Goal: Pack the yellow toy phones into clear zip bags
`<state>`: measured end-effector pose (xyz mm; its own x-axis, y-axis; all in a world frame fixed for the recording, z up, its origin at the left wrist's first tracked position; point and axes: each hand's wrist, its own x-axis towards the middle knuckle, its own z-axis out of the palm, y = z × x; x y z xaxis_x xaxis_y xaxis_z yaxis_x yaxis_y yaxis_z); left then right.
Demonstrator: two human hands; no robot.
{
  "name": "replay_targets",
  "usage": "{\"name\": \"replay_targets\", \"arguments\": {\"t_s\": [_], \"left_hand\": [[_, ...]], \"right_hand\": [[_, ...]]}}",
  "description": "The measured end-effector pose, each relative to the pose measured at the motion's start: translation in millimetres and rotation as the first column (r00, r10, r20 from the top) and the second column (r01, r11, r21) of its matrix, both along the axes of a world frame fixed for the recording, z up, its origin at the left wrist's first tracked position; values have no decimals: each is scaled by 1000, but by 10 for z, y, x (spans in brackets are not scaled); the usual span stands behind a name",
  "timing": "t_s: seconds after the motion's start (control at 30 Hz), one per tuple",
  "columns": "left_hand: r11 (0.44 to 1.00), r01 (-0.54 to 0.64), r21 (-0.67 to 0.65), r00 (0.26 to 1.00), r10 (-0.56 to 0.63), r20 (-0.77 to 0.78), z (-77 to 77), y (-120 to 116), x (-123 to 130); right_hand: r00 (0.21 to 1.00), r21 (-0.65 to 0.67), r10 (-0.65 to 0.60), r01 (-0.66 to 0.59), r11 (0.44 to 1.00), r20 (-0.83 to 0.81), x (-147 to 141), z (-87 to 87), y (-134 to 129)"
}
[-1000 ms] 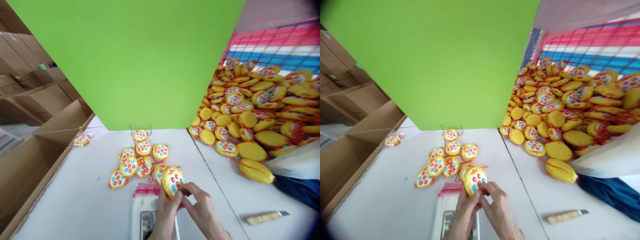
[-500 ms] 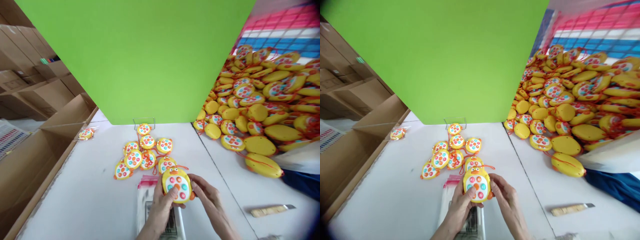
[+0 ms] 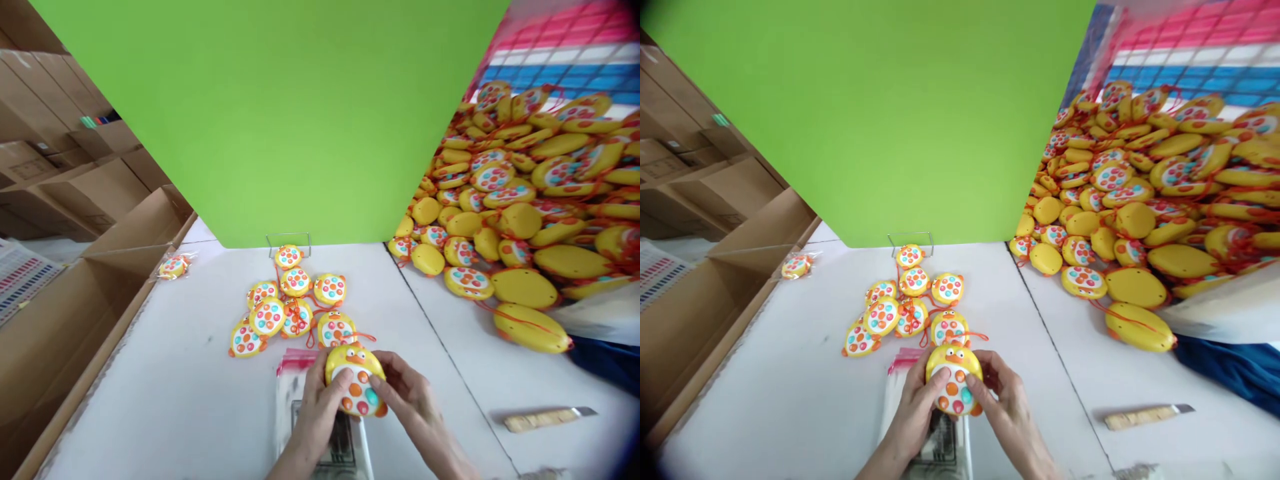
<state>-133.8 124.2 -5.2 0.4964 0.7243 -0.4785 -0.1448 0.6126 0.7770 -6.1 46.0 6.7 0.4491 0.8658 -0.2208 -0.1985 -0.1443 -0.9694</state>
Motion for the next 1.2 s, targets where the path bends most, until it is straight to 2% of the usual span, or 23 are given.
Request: {"name": "replay_targets", "arguments": {"t_s": [0.17, 0.33, 0.4, 0.47, 0.53, 0.6, 0.7, 0.77, 0.83, 0.9, 0.97, 1.07, 1.2], "left_hand": [[1000, -4, -17, 1000, 4, -7, 15, 18, 32], [994, 104, -33, 988, -100, 121, 86, 2, 23], [986, 166, 33, 983, -168, 72, 121, 5, -4], [974, 208, 92, 978, -206, -40, 135, 22, -24], [970, 219, 106, 972, -208, -106, 113, 58, -19], [981, 179, 70, 981, -173, -84, 67, 119, 18], [998, 60, -25, 997, -59, 41, 19, 266, 116], [994, -55, -92, 992, 65, 107, 27, 390, 185], [969, -184, -164, 970, 206, 126, 57, 514, 239], [931, -258, -257, 942, 302, 147, 80, 619, 275], [907, -238, -347, 925, 320, 202, 73, 695, 291], [903, -118, -413, 907, 267, 326, -14, 759, 276], [893, 34, -449, 920, 148, 363, -189, 820, 166]], "right_hand": [[998, 81, 50, -47, 996, -45, -24, -32, 32], [998, -5, -4, 4, 1000, -62, 7, -83, 24], [998, -18, -9, 8, 1000, -66, 11, -69, 26], [998, -1, 19, -19, 1000, -55, 12, -46, 37], [997, 19, 75, -76, 997, 16, 45, -49, 51], [976, -28, 74, -69, 997, 206, 160, -108, 61], [871, -135, -32, 112, 985, 490, 541, -283, 63], [805, -141, -112, 236, 962, 583, 897, -413, 77], [726, -122, -168, 328, 937, 667, 1265, -521, 125], [642, -78, -214, 395, 916, 736, 1589, -598, 221], [556, -16, -261, 443, 897, 790, 1839, -652, 366], [446, 73, -317, 482, 873, 837, 2084, -706, 637], [397, 117, -320, 458, 881, 860, 2295, -707, 904]]}}
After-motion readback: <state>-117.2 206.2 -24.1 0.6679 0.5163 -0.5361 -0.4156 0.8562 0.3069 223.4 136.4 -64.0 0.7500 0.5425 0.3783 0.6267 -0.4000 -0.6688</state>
